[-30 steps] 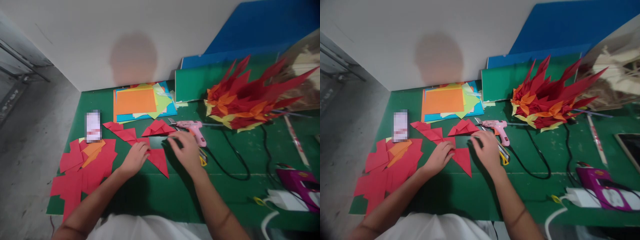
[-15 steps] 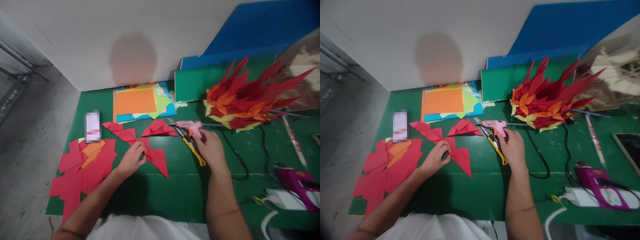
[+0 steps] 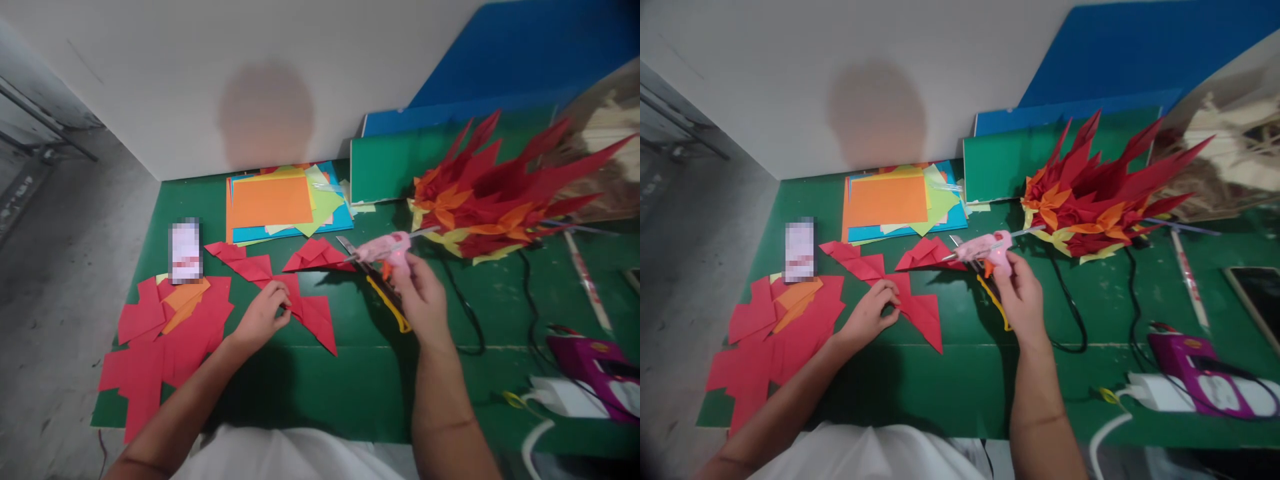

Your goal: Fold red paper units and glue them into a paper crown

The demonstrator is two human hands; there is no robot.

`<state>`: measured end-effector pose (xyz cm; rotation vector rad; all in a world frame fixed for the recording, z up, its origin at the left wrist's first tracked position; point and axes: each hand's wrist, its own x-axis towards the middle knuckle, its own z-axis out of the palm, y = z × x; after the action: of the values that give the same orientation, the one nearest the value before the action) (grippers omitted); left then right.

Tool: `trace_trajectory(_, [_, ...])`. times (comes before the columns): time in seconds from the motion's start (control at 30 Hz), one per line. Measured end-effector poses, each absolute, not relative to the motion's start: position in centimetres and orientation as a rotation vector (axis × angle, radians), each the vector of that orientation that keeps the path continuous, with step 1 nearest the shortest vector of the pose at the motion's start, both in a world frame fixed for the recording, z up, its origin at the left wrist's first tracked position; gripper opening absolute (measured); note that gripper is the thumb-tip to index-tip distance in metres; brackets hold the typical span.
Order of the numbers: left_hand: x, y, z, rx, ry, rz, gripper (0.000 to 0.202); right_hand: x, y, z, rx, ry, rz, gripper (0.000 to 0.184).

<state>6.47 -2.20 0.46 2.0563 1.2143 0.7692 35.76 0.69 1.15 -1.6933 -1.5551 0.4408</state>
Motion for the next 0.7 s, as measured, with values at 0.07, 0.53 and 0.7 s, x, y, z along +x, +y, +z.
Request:
trace_trajectory(0.07, [6.5, -2.2, 0.4, 2.052, 1.216, 0.77, 0.017, 34.5, 0.5, 1.3, -1.649, -1.7, 0.418, 0.046])
trace_trajectory(0.53, [6.5, -2.2, 0.4, 2.045, 1.209, 0.774, 0.017, 31.3, 0.6, 0.9, -1.383, -2.403, -0.032, 0.02])
trace_trajectory(0.7, [6.5, -2.1, 0.4, 2.039, 1.221, 0.768, 0.017, 31.2, 0.7, 1.0, -1.339, -2.421, -0.04, 0.019])
